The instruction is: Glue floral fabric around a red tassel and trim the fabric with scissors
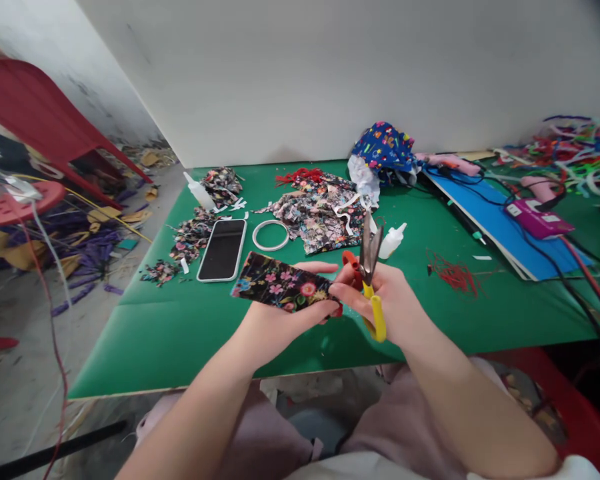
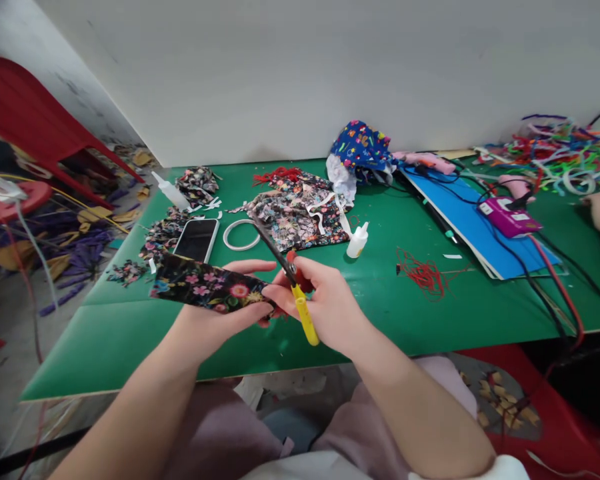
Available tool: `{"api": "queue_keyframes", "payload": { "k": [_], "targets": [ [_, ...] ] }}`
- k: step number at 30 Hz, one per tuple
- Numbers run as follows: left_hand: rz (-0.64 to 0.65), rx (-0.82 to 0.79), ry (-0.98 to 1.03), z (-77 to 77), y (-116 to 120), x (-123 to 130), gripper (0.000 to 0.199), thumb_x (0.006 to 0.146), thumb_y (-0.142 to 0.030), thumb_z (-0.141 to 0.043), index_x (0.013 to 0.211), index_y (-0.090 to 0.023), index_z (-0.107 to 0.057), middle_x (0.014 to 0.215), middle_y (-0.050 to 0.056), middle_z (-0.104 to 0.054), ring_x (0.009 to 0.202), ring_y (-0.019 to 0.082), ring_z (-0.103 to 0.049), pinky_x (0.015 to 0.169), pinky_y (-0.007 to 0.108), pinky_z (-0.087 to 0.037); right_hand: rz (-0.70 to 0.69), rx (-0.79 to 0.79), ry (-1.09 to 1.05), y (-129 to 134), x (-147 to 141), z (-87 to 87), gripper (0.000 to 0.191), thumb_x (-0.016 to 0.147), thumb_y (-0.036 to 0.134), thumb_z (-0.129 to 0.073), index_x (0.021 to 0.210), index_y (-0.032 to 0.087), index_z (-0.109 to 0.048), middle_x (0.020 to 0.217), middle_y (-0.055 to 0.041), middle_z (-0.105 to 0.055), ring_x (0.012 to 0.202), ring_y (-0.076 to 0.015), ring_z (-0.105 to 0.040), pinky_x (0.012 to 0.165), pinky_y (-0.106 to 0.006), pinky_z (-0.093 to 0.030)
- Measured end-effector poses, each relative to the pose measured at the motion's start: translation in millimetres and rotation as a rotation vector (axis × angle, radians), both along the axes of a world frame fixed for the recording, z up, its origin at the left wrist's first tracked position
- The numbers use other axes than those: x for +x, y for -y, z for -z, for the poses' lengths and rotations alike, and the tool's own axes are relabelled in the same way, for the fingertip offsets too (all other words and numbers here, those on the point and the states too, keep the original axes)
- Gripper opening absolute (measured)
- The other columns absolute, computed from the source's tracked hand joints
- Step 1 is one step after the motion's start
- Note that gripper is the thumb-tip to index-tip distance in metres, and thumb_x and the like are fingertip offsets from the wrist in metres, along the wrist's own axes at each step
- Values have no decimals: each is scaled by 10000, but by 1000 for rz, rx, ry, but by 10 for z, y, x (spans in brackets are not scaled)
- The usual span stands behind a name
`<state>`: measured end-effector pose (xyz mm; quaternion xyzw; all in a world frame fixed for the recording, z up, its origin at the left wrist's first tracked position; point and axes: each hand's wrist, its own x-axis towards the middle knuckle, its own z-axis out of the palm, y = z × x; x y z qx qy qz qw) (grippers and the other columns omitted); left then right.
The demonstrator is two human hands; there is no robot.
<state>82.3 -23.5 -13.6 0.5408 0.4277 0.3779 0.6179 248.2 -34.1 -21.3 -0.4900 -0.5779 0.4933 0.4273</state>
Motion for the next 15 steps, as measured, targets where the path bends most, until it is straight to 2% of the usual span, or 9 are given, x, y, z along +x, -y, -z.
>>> {"api": "queue_keyframes", "payload": {
  "k": [2, 4, 6, 8, 10, 13, 15],
  "targets": [
    [-70, 13, -22, 69, -14, -27, 268, 699, -243, -736, 955, -186, -682, 767, 17, -721, 666, 169, -664, 612, 247, -545, 9, 14, 46, -32, -7, 16, 192, 739, 334, -670, 687, 190, -553, 576, 50, -562, 525, -90, -531, 516, -220, -435],
    [-207, 34, 11, 121, -29, -70, 135, 737, -278, -705, 818, -170, -707, 766, 23, -725, 703, 168, -661, 663, 246, -536, 18, 24, 71, -59, -3, 45, 206, 759, 355, -643, 688, 188, -544, 573, 45, -557, 531, -92, -515, 523, -224, -424],
    [-314, 34, 96, 149, -32, -111, 139, 758, -303, -689, 760, -166, -712, 769, 26, -733, 734, 174, -665, 702, 252, -529, 9, 22, 83, -74, -2, 76, 224, 771, 381, -625, 700, 186, -543, 601, 35, -564, 561, -97, -513, 547, -230, -422],
    [-368, 6, 181, 152, -11, -136, 159, 764, -310, -686, 822, -167, -723, 822, 33, -743, 777, 181, -672, 728, 259, -526, -7, -5, 105, -74, -4, 90, 252, 770, 414, -622, 707, 182, -545, 633, 29, -562, 576, -97, -499, 552, -232, -408],
    [-406, -25, 234, 143, 37, -140, 201, 773, -320, -677, 907, -177, -723, 849, 34, -747, 770, 172, -674, 711, 248, -524, -84, -34, 161, -67, -2, 72, 311, 731, 467, -652, 697, 178, -542, 621, 34, -527, 566, -95, -464, 536, -232, -382],
    [-476, -73, 256, 128, 137, -129, 250, 763, -334, -682, 958, -179, -711, 780, 33, -745, 681, 152, -665, 626, 222, -511, -203, -10, 258, -68, 25, 15, 451, 633, 601, -680, 688, 178, -534, 561, 60, -407, 525, -85, -365, 478, -225, -309],
    [-531, -109, 258, 127, 198, -126, 292, 735, -342, -700, 970, -168, -703, 716, 34, -733, 619, 150, -650, 573, 219, -503, -184, 33, 279, -77, 54, -6, 513, 596, 661, -669, 729, 185, -529, 576, 64, -380, 522, -84, -340, 461, -220, -291]
  ]
}}
